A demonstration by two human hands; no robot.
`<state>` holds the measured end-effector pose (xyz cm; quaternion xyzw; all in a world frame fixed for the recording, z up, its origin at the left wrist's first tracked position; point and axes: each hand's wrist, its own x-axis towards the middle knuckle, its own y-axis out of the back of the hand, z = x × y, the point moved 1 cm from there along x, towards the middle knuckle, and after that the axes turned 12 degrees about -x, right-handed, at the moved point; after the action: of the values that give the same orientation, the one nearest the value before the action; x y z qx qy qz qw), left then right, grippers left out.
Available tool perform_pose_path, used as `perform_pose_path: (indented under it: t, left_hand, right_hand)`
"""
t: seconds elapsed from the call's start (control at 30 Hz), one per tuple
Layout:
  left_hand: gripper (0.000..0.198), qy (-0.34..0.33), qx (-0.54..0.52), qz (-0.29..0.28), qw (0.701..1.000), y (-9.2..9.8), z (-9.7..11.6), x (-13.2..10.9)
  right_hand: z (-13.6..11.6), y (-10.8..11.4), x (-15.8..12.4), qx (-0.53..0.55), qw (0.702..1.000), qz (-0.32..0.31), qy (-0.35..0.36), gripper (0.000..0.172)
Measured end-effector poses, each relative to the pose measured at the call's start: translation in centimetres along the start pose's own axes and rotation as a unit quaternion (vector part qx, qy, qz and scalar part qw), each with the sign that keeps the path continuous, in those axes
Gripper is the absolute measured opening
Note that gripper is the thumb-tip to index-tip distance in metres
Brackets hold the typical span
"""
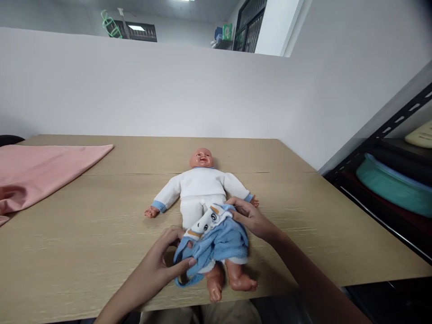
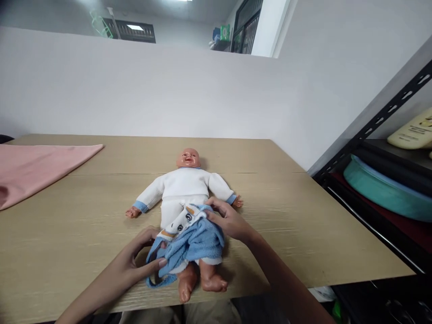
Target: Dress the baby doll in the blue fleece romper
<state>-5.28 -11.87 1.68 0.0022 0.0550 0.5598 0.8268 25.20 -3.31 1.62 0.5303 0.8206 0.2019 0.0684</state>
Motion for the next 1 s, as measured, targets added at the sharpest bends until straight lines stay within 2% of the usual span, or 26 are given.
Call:
perform_pose_path:
  t: [0.07,0.13,0.27,0.37,0.43,0.5,0.6,0.77,0.93,1.0]
  left_hand:
    - [0.03,-0.006,-0.004,0.004,1.0,-0.3,0.2,0.2]
    - [0.03,0.019,-0.03,0.002,0.999,-0.5,0.4,0.3]
    - [0.038,0.033,-0.032,-0.014,0.999,-0.8,0.2,-0.1]
    - [0.039,0.024,0.01,0.014,1.0,-0.9,-0.3,-0.4]
    - [0.041,0.012,0.015,0.052,0.998,-0.9,-0.4,-0.2]
    - [0.04,-0.017,0.002,0.082,0.996,-0.7,-0.5,0.7]
    - [0.035,-0.065,-0.009,0.117,0.991,-0.2,-0.7,3.2]
    - [0.04,-0.047,-0.035,0.165,0.984,0.8,-1.4,7.6]
    - [0.034,-0.112,0.018,0.192,0.975,2.1,-0.8,9.1]
    - [0.035,-0.108,0.006,0.195,0.975,2.6,-0.8,10.1]
  right_hand:
    - [0.2,-0.5,0.5,0.029,0.999,0.021,-0.016,0.043]
    - [0.6,-0.8,0.8,0.03,0.999,0.029,-0.026,0.041]
    - [0.9,-1.0,0.9,-0.071,0.997,0.039,-0.006,0.03]
    - [0.5,-0.9,0.6,-0.154,0.986,0.06,0.028,0.021]
    - [0.1,-0.9,0.6,-0.16,0.982,0.083,0.06,0.018]
    - [-0.1,-1.0,0.8,-0.152,0.981,0.099,0.064,0.017]
    - [0.3,-1.2,1.8,-0.166,0.979,0.116,0.023,0.019]
    - [1.7,-1.5,4.3,-0.173,0.971,0.162,-0.011,0.025]
    - [1.8,-1.3,5.1,-0.185,0.958,0.22,-0.003,0.022]
    - [2.0,-1.3,5.7,-0.178,0.957,0.227,-0.011,0.023]
